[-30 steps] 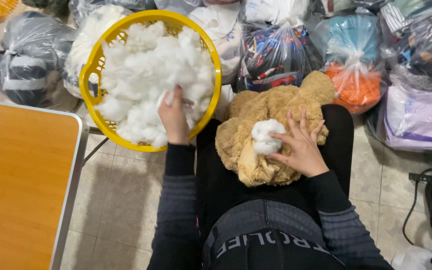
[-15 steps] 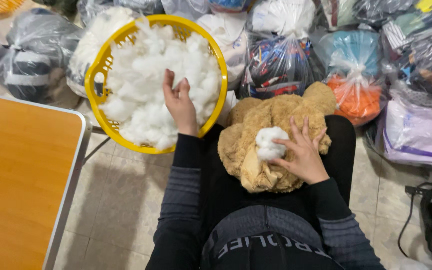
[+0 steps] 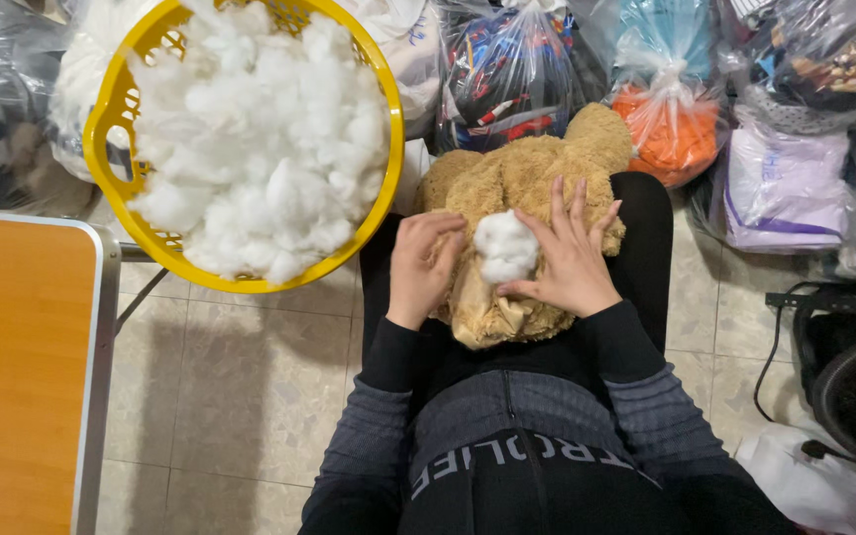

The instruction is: The person repeatedly takes handfuls of white stuffing from a yellow basket and inserts them into a light brown teddy bear held on their lap. They press and distribute the stuffing inside the bear throughout the clip.

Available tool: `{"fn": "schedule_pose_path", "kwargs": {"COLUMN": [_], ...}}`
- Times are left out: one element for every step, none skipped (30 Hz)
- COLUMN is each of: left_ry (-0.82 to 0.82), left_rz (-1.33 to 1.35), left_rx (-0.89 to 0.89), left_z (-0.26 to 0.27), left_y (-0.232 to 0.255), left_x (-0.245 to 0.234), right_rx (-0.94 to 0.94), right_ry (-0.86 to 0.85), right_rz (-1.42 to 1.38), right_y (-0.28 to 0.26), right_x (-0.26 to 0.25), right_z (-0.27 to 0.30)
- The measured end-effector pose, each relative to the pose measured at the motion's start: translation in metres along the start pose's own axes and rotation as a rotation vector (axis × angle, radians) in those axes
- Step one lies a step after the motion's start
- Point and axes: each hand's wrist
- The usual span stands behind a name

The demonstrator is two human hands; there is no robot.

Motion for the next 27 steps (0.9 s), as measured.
{"fn": "schedule_pose_path", "kwargs": {"left_ry": [-0.046,-0.089,-0.133,-0.130,-0.128,-0.124,-0.133,-0.141,-0.149,-0.164,-0.179,-0.191,-0.233,-0.278,-0.324,-0.315,-0.306,-0.301,-0.258,-0.219,-0.181,-0.178,-0.175,-0.170,-0.153,-0.134,-0.116], "left_rz": [-0.007,-0.015,-0.023,-0.040,-0.058,-0.075,-0.098,-0.120,-0.142,-0.183,-0.223,-0.264,-0.261,-0.257,-0.253,-0.246,-0.238,-0.231,-0.228,-0.224,-0.220,-0.209,-0.198,-0.188,-0.175,-0.162,-0.150], "left_rx": [0.006,0.013,0.020,0.030,0.040,0.049,0.058,0.068,0.077,0.123,0.169,0.216,0.177,0.134,0.092,0.089,0.086,0.080,0.100,0.119,0.138,0.126,0.114,0.103,0.104,0.105,0.105], "left_z": [0.002,0.003,0.003,0.004,0.003,0.002,0.001,-0.001,-0.002,-0.004,-0.007,-0.009,-0.010,-0.008,-0.006,-0.003,-0.001,0.002,0.004,0.007,0.009,0.011,0.013,0.014,0.015,0.016,0.015], "left_y": [0.002,0.004,0.005,0.006,0.006,0.006,0.005,0.004,0.003,0.003,0.004,0.004,0.004,0.005,0.006,0.006,0.005,0.004,0.003,0.002,0.001,0.000,0.000,0.001,0.002,0.003,0.005], "left_x": [0.003,0.008,0.012,0.018,0.023,0.028,0.033,0.037,0.042,0.047,0.051,0.055,0.056,0.057,0.058,0.057,0.056,0.055,0.053,0.052,0.051,0.049,0.047,0.045,0.044,0.043,0.041], "right_rx": [-0.003,-0.008,-0.014,-0.012,-0.010,-0.008,0.009,0.026,0.043,0.046,0.049,0.050,0.049,0.049,0.049,0.049,0.049,0.051,0.048,0.047,0.047,0.012,-0.023,-0.060,-0.050,-0.042,-0.034], "right_ry": [0.009,0.018,0.028,0.036,0.044,0.051,0.072,0.095,0.117,0.091,0.065,0.042,0.053,0.060,0.068,0.085,0.102,0.117,0.106,0.093,0.081,0.088,0.094,0.103,0.094,0.085,0.077], "right_rz": [-0.014,-0.028,-0.042,-0.030,-0.018,-0.006,0.044,0.095,0.145,0.122,0.098,0.075,0.080,0.083,0.086,0.066,0.046,0.024,-0.005,-0.034,-0.063,-0.103,-0.142,-0.182,-0.156,-0.131,-0.106], "right_y": [0.001,0.003,0.005,0.008,0.011,0.013,0.016,0.019,0.021,0.023,0.025,0.026,0.026,0.026,0.025,0.025,0.025,0.024,0.024,0.024,0.024,0.023,0.022,0.020,0.017,0.014,0.012], "right_x": [0.000,0.001,0.001,0.001,0.001,0.001,0.002,0.003,0.004,0.004,0.004,0.004,0.005,0.007,0.008,0.009,0.009,0.010,0.009,0.008,0.006,0.004,0.003,0.002,0.003,0.005,0.007], "right_z": [0.001,0.000,0.000,0.000,0.001,0.000,-0.002,-0.004,-0.005,-0.006,-0.006,-0.008,-0.008,-0.007,-0.006,-0.004,-0.003,-0.001,0.000,0.001,0.003,0.003,0.003,0.002,0.002,0.001,0.000]}}
Point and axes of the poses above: each hand's wrist, its own z-axis away from the middle knuckle, its own x-axis out of the palm, y = z × x, and after that the axes turned 12 degrees about -z, right-handed
